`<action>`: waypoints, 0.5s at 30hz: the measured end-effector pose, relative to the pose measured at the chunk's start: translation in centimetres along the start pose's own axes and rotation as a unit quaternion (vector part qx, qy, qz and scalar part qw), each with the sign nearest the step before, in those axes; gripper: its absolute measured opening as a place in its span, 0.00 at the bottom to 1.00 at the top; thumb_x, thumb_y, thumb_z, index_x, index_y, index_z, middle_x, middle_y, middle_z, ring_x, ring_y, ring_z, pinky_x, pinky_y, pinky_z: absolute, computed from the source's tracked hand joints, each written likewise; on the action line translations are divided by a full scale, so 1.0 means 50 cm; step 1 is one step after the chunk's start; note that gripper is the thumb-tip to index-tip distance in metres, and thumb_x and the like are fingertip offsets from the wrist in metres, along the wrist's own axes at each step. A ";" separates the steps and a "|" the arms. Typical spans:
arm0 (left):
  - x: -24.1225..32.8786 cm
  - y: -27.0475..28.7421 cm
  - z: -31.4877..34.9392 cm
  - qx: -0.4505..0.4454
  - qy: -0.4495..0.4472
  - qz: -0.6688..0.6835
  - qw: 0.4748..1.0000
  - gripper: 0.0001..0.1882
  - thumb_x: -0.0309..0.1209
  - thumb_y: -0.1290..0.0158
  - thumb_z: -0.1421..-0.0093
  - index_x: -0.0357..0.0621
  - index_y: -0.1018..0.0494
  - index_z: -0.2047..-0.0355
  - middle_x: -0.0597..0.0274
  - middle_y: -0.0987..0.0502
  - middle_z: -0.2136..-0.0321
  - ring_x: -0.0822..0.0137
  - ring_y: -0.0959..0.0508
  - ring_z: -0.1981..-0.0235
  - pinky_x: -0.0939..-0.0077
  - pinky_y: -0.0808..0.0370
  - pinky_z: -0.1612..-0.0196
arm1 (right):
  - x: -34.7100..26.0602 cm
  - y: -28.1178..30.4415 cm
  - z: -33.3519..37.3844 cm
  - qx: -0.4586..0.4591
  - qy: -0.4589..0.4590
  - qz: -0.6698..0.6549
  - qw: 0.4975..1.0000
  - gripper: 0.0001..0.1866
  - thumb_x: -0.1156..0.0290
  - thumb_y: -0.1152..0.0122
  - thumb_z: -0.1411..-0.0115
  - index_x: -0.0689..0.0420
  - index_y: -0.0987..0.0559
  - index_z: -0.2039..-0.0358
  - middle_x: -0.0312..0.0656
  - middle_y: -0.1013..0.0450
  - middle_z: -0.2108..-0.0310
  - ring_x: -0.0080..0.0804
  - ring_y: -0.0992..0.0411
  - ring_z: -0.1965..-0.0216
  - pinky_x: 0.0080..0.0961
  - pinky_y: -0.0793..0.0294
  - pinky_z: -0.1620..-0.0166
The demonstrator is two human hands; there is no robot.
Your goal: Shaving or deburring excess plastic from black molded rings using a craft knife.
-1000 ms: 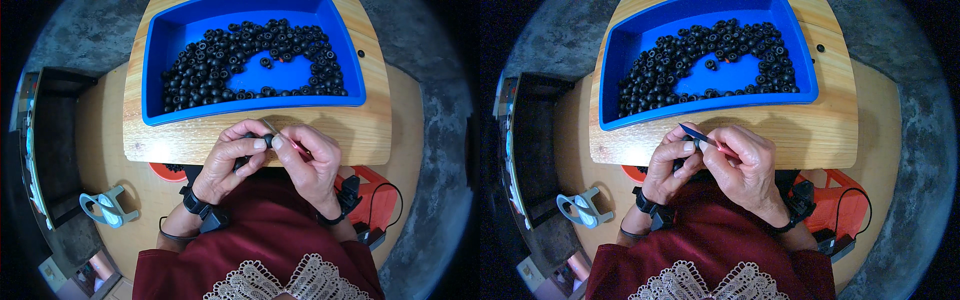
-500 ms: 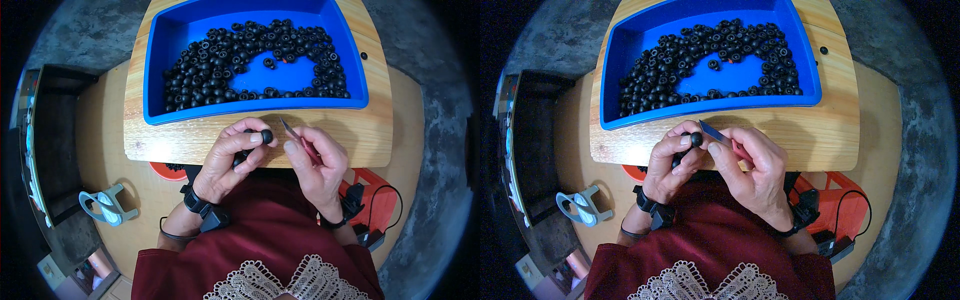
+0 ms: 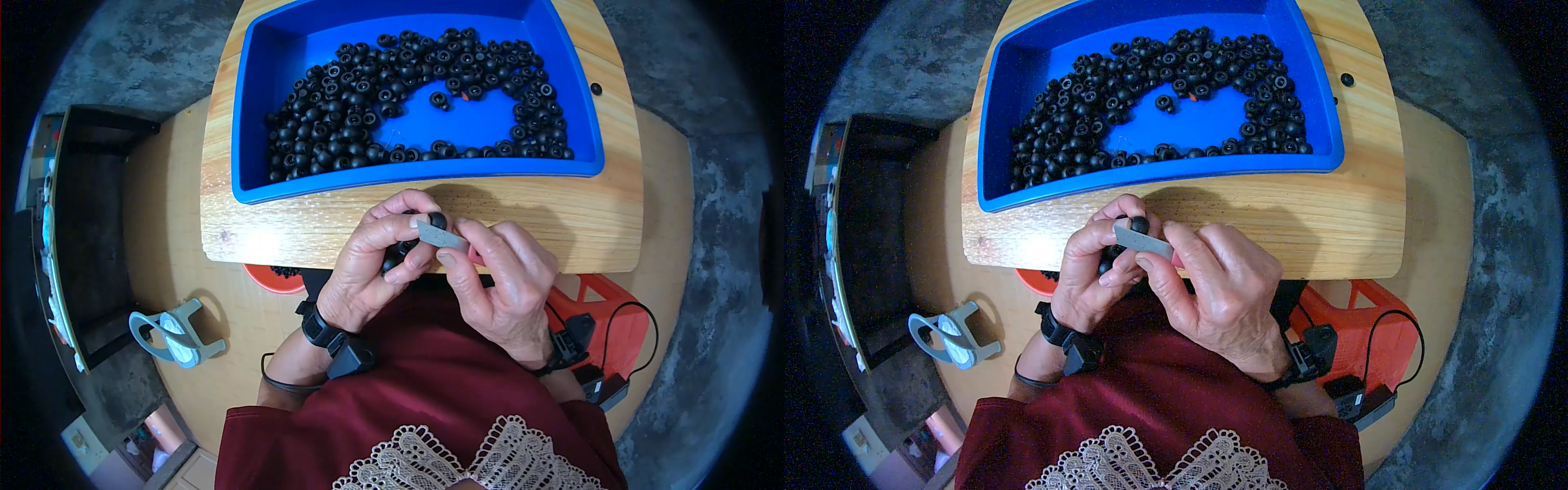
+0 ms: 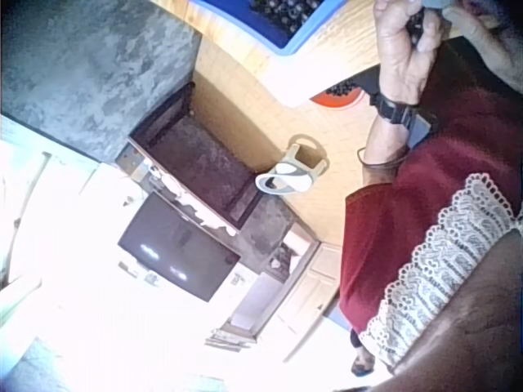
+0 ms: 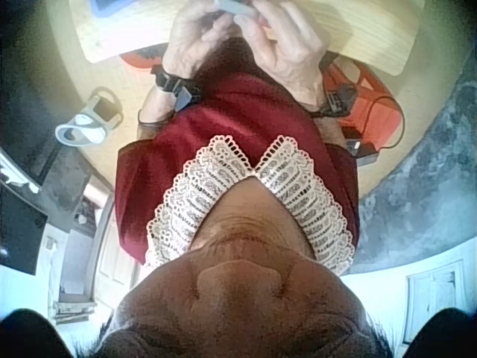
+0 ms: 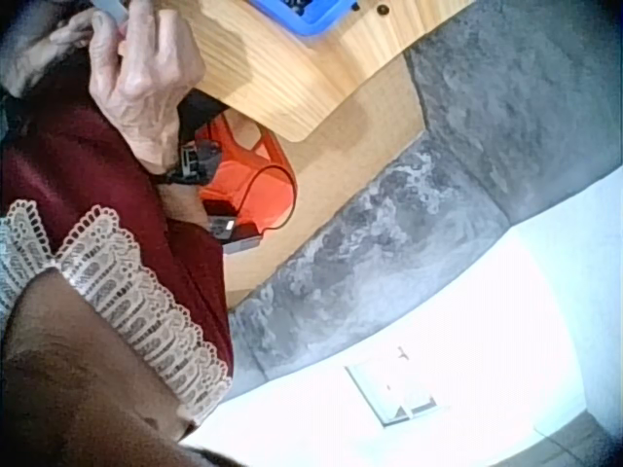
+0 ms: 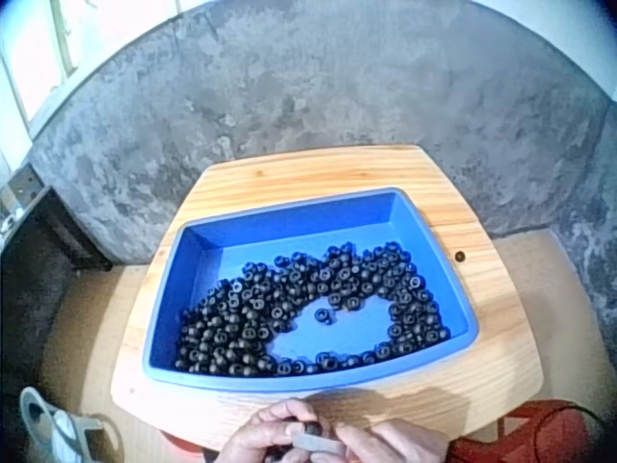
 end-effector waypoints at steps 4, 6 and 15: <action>0.000 -0.003 0.001 0.010 0.001 -0.002 1.000 0.08 0.23 0.52 0.43 0.36 0.30 0.62 0.54 0.26 0.72 0.77 0.34 0.87 0.90 0.42 0.89 | 0.003 -0.003 0.003 0.003 -0.001 0.012 1.000 0.13 0.66 0.36 0.49 0.61 0.23 0.67 0.37 0.35 0.83 0.31 0.32 0.83 0.26 0.35 0.81; 0.000 -0.003 0.001 0.014 -0.001 -0.006 1.000 0.08 0.23 0.52 0.43 0.35 0.31 0.62 0.54 0.26 0.72 0.77 0.34 0.88 0.89 0.42 0.89 | 0.003 -0.003 0.003 0.002 -0.008 0.003 1.000 0.13 0.66 0.36 0.48 0.61 0.23 0.67 0.37 0.35 0.83 0.31 0.33 0.83 0.27 0.36 0.81; 0.003 -0.001 0.005 0.016 -0.004 -0.019 1.000 0.06 0.22 0.52 0.44 0.33 0.30 0.65 0.53 0.26 0.73 0.78 0.35 0.88 0.89 0.40 0.88 | 0.001 -0.001 0.007 -0.005 -0.005 0.008 1.000 0.11 0.67 0.36 0.48 0.62 0.23 0.69 0.39 0.36 0.84 0.35 0.35 0.85 0.29 0.37 0.82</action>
Point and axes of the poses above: each hand's wrist, its own z-axis away from the middle knuckle, its own y-axis out of the back of the hand, x = y × z, the point moved 5 cm from there along -z, towards the middle knuckle
